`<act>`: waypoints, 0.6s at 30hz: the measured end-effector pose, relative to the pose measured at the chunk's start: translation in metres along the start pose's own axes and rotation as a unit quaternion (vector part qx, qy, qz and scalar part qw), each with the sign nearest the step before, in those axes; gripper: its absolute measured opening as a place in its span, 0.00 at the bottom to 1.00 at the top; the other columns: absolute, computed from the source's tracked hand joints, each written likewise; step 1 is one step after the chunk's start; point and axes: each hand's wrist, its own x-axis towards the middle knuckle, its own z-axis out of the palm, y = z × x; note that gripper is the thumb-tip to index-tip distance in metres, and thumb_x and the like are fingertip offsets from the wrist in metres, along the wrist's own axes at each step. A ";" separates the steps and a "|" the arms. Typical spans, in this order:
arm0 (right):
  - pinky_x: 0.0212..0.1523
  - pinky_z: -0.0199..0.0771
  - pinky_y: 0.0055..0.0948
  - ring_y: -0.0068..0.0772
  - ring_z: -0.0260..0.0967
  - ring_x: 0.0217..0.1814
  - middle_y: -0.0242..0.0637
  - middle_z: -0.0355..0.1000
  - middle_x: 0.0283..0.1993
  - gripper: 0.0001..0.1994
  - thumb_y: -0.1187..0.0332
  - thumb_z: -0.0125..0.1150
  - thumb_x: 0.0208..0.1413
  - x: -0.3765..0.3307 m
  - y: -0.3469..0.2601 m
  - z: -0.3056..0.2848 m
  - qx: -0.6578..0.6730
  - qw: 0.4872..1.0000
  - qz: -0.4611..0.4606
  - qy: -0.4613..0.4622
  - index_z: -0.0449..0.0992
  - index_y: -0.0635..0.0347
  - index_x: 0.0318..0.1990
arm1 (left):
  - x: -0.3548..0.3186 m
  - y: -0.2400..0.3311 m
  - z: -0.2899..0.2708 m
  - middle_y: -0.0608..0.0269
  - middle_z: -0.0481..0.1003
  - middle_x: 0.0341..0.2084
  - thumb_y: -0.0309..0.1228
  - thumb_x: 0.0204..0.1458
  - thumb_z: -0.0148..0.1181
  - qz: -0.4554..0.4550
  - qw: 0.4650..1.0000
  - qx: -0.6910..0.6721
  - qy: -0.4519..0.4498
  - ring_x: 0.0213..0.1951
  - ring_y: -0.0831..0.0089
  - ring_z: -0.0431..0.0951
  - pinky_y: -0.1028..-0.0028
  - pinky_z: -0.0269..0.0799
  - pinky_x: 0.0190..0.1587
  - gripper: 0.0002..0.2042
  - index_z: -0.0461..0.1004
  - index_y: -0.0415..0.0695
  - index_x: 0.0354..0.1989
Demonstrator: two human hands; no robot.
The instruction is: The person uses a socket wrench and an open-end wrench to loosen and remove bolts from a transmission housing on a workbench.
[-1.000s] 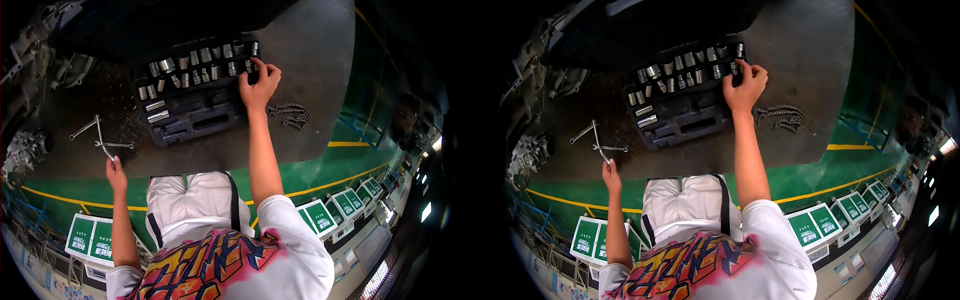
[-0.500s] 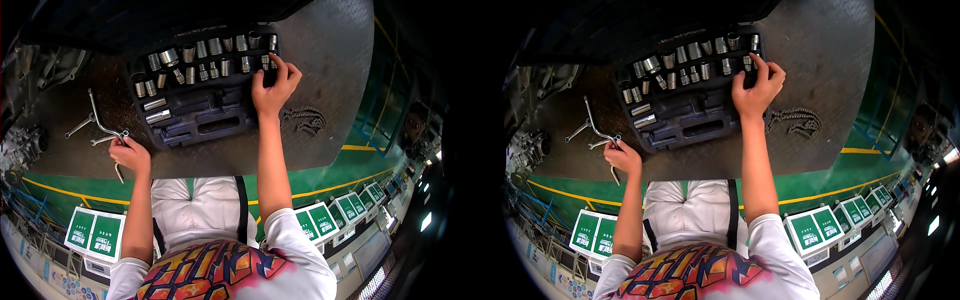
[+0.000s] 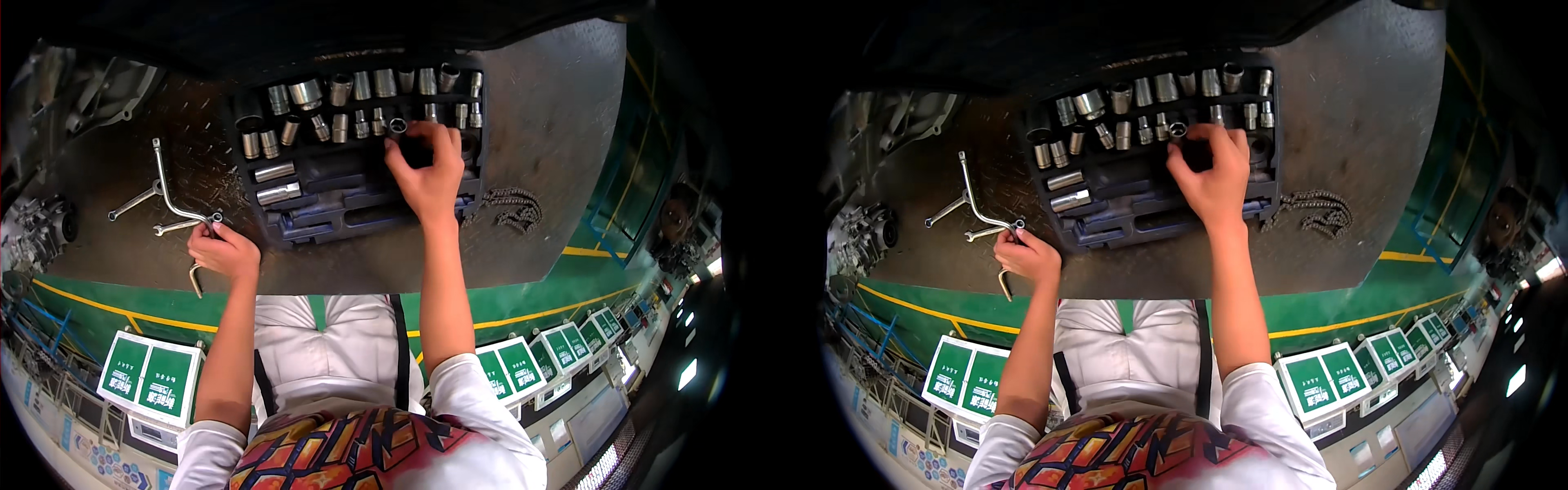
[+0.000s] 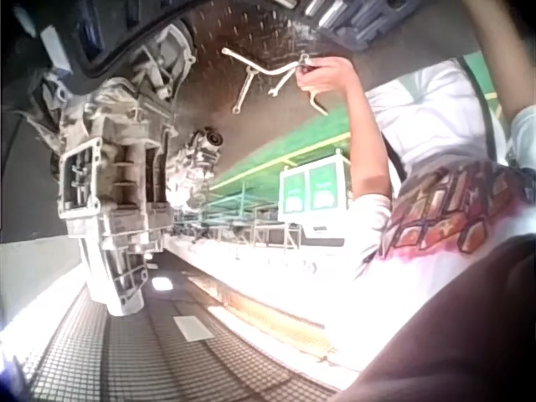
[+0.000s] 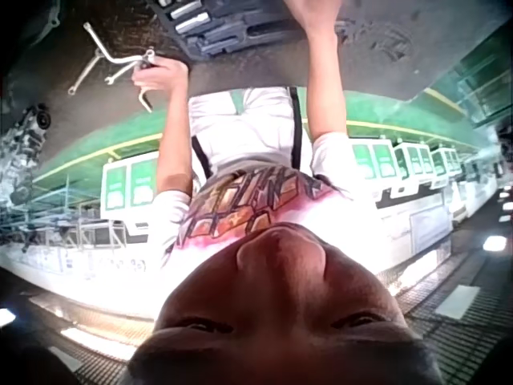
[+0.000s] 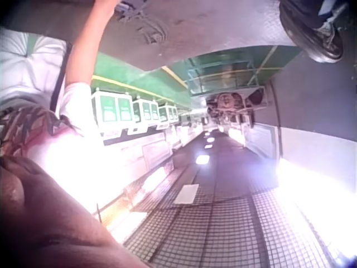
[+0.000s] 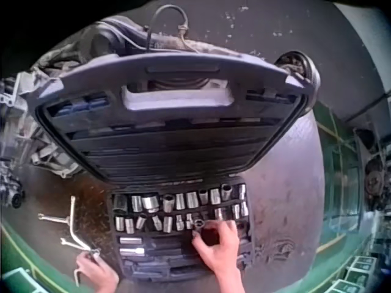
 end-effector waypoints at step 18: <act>0.36 0.70 0.22 0.32 0.70 0.39 0.46 0.72 0.43 0.18 0.67 0.61 0.54 -0.040 -0.207 -0.059 0.802 0.486 0.300 -0.176 0.69 0.53 0.52 | 0.074 -0.045 -0.099 0.42 0.73 0.40 0.28 0.63 0.45 -0.019 0.964 -0.174 -0.201 0.42 0.40 0.73 0.52 0.67 0.41 0.07 0.67 0.39 0.44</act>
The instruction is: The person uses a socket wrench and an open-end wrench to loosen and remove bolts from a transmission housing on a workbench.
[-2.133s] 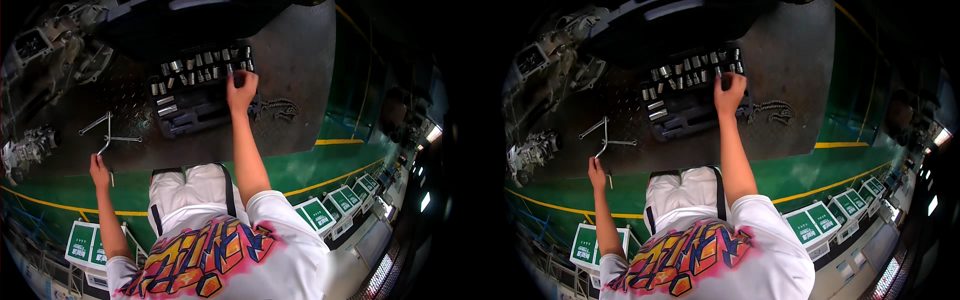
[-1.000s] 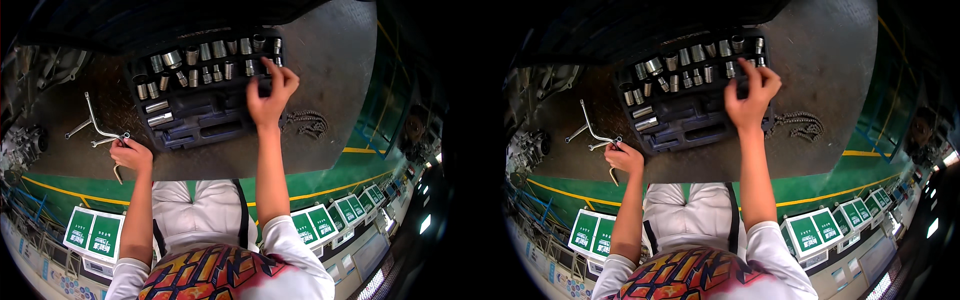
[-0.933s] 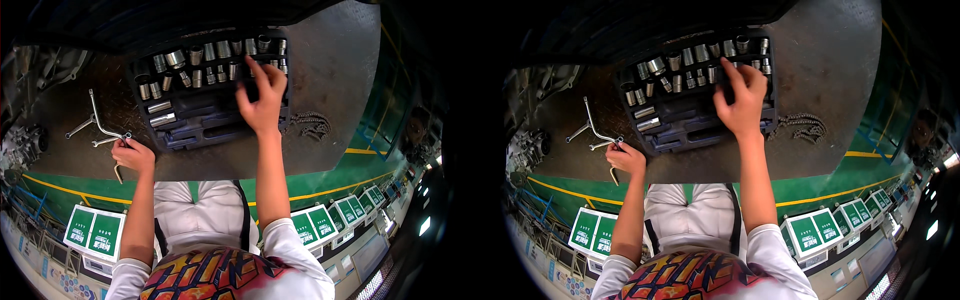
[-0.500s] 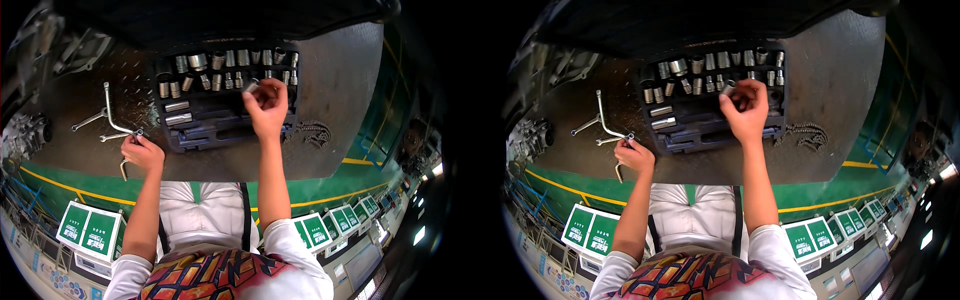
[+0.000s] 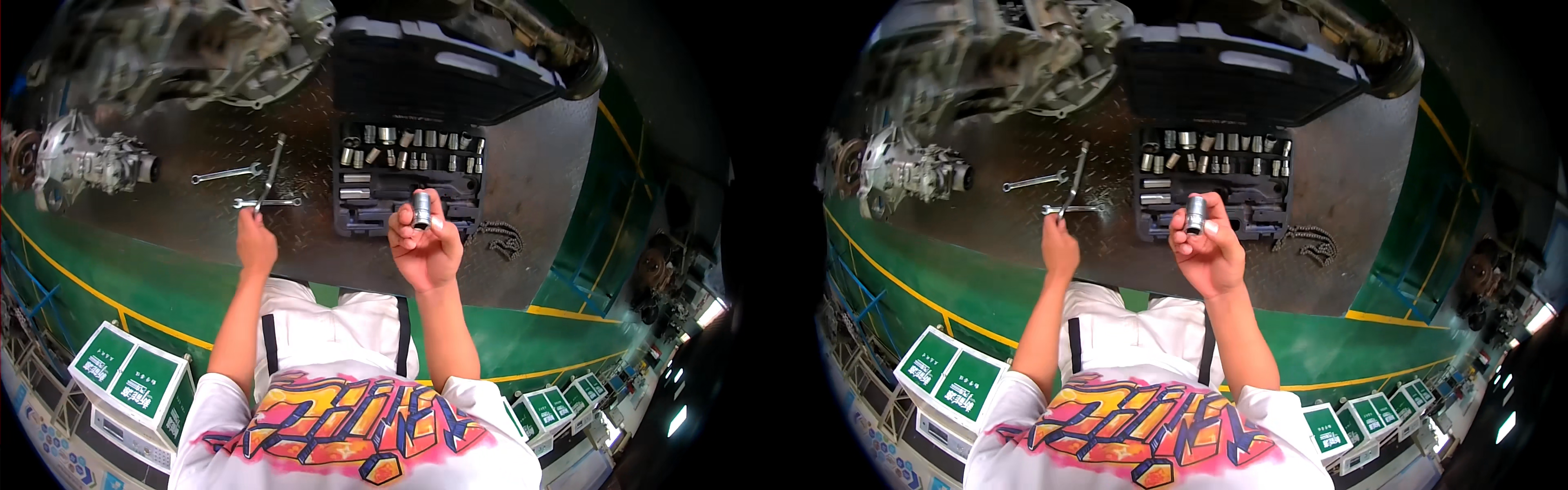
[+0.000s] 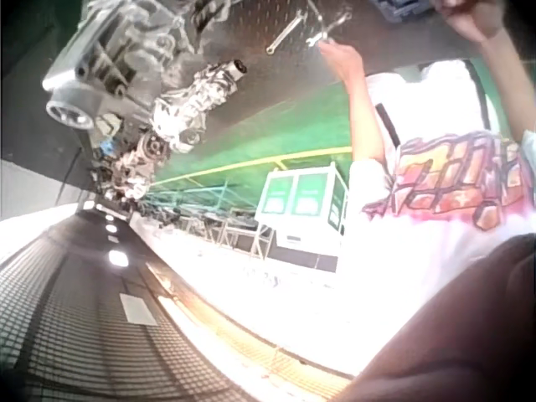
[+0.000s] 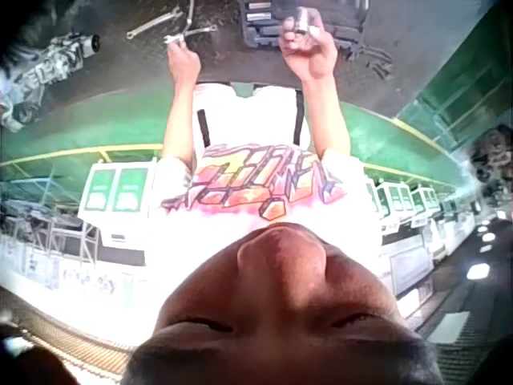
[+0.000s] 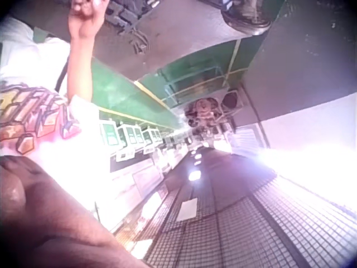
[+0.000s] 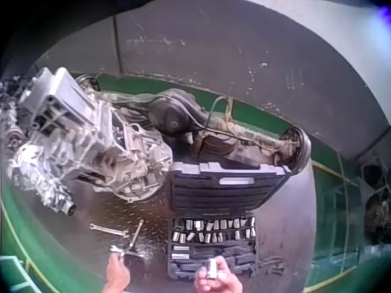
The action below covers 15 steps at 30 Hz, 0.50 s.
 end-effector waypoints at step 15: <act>0.39 0.76 0.23 0.21 0.70 0.39 0.36 0.71 0.46 0.17 0.73 0.60 0.61 0.095 0.293 0.140 -0.544 0.838 0.044 -0.006 0.70 0.64 0.57 | -0.060 -0.248 -0.276 0.45 0.76 0.34 0.32 0.63 0.45 -0.122 0.991 0.047 -0.015 0.36 0.40 0.76 0.47 0.69 0.37 0.07 0.67 0.43 0.40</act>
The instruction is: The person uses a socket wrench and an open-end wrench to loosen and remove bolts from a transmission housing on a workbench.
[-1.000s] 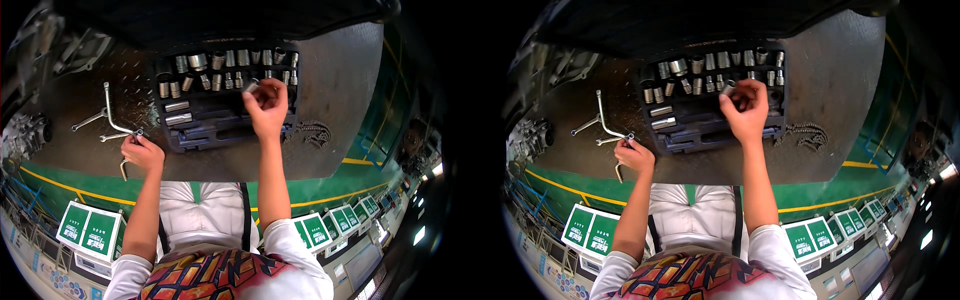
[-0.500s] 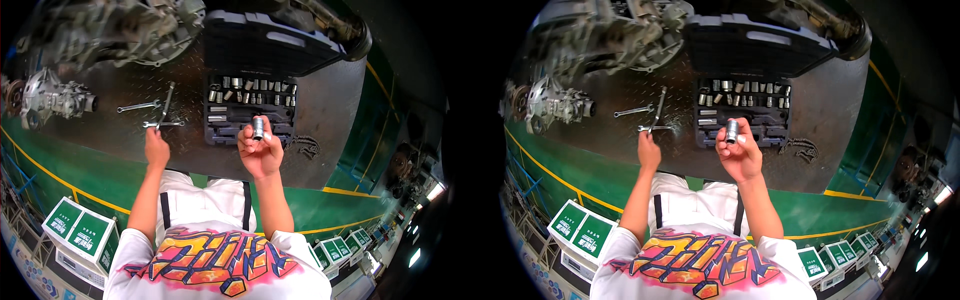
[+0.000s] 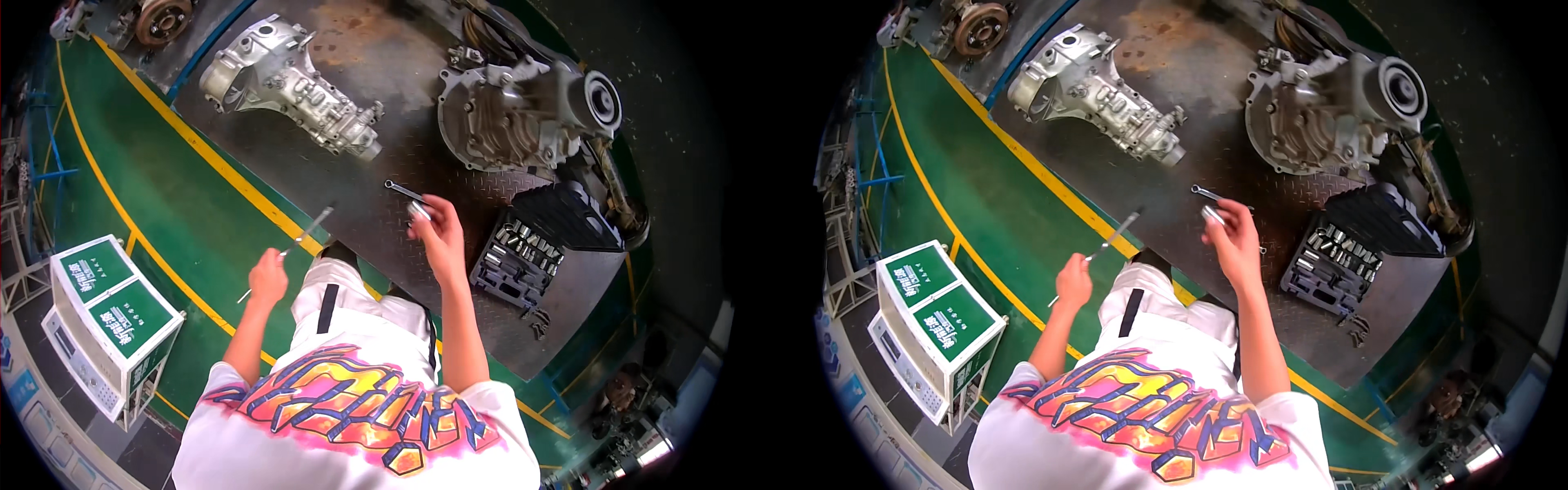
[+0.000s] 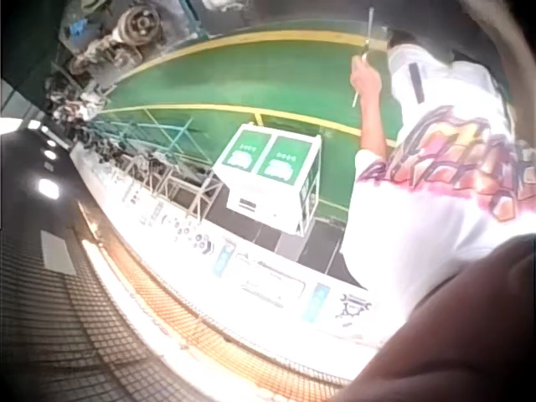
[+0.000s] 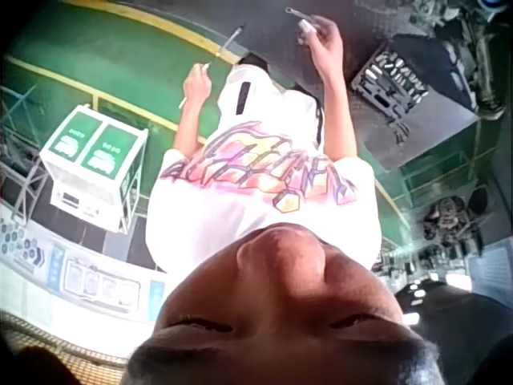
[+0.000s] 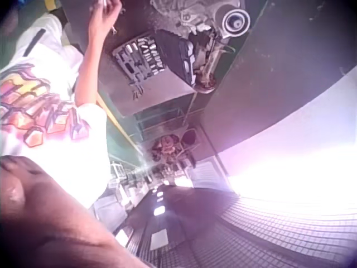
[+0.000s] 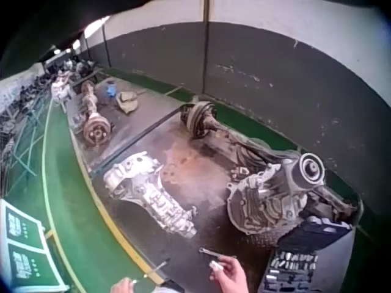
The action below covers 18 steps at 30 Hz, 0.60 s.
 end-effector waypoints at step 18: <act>0.31 0.71 0.34 0.40 0.71 0.27 0.42 0.69 0.30 0.11 0.75 0.69 0.50 0.115 -0.001 0.120 -0.504 0.827 -0.246 0.031 0.79 0.64 0.42 | -0.072 -0.230 0.039 0.42 0.75 0.29 0.37 0.66 0.44 -0.292 0.946 -0.141 -0.015 0.34 0.40 0.75 0.50 0.67 0.37 0.13 0.69 0.38 0.39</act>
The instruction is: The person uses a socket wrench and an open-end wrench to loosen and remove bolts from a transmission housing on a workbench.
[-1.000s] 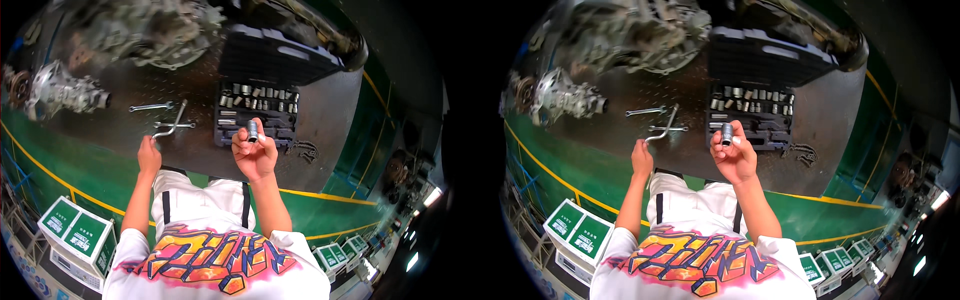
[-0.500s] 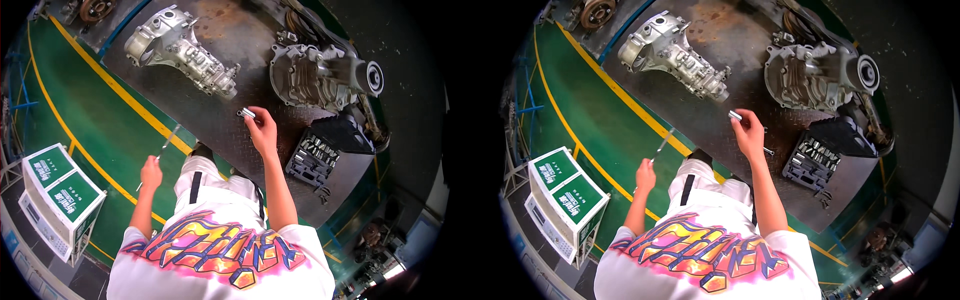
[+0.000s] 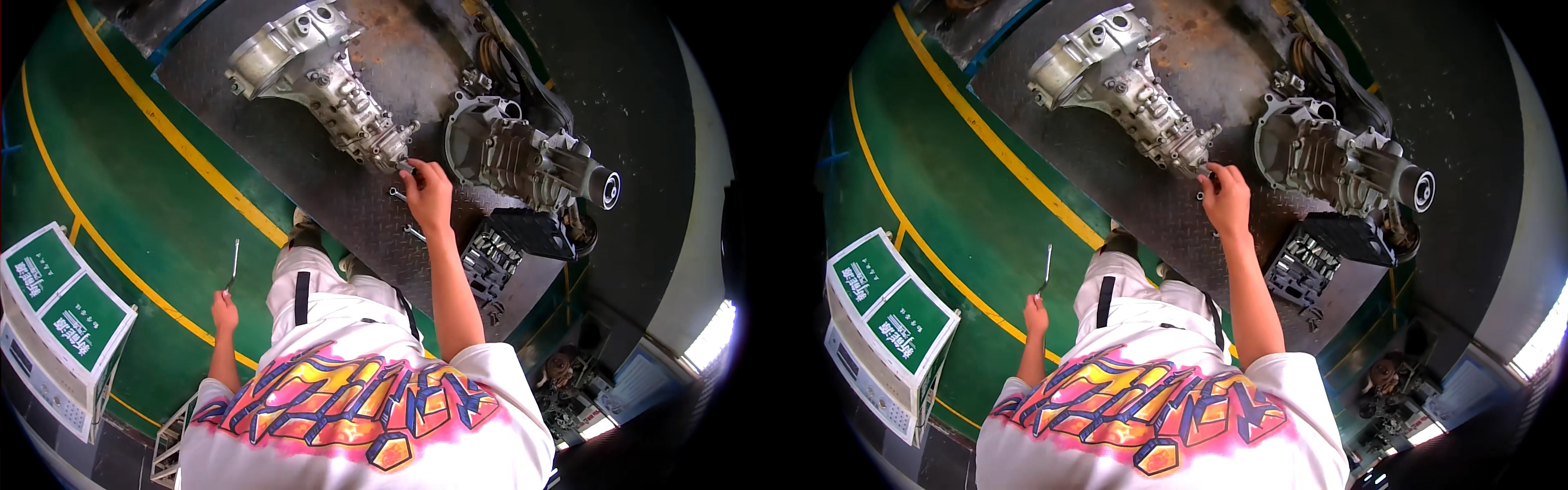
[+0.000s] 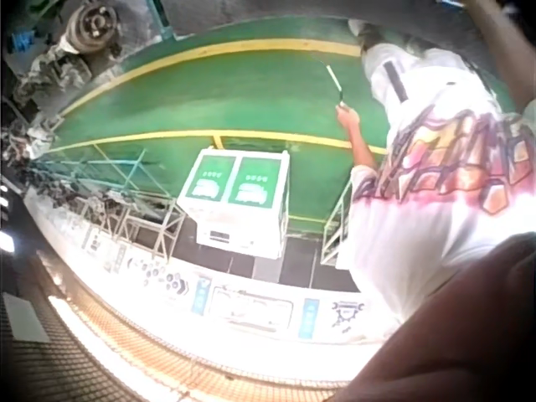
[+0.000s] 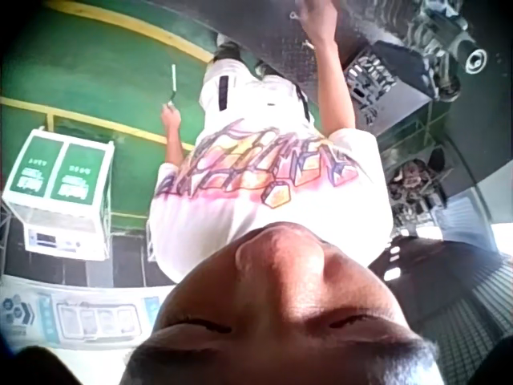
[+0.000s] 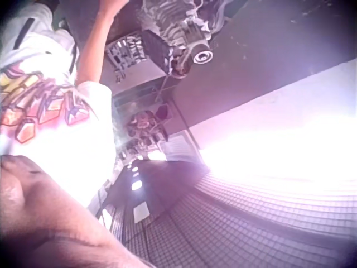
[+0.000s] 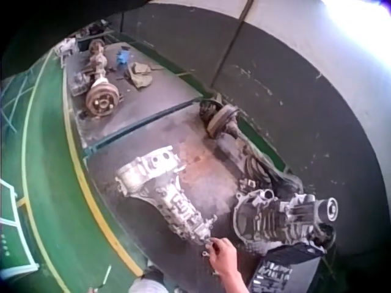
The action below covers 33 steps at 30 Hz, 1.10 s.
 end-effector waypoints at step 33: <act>0.17 0.62 0.13 0.19 0.71 0.23 0.34 0.76 0.28 0.04 0.73 0.61 0.57 -0.353 0.344 -0.180 0.460 0.579 0.549 0.390 0.76 0.65 0.36 | 0.096 0.068 0.028 0.71 0.61 0.16 0.39 0.65 0.47 0.026 0.982 0.010 -0.184 0.15 0.80 0.61 0.74 0.55 0.14 0.11 0.65 0.47 0.34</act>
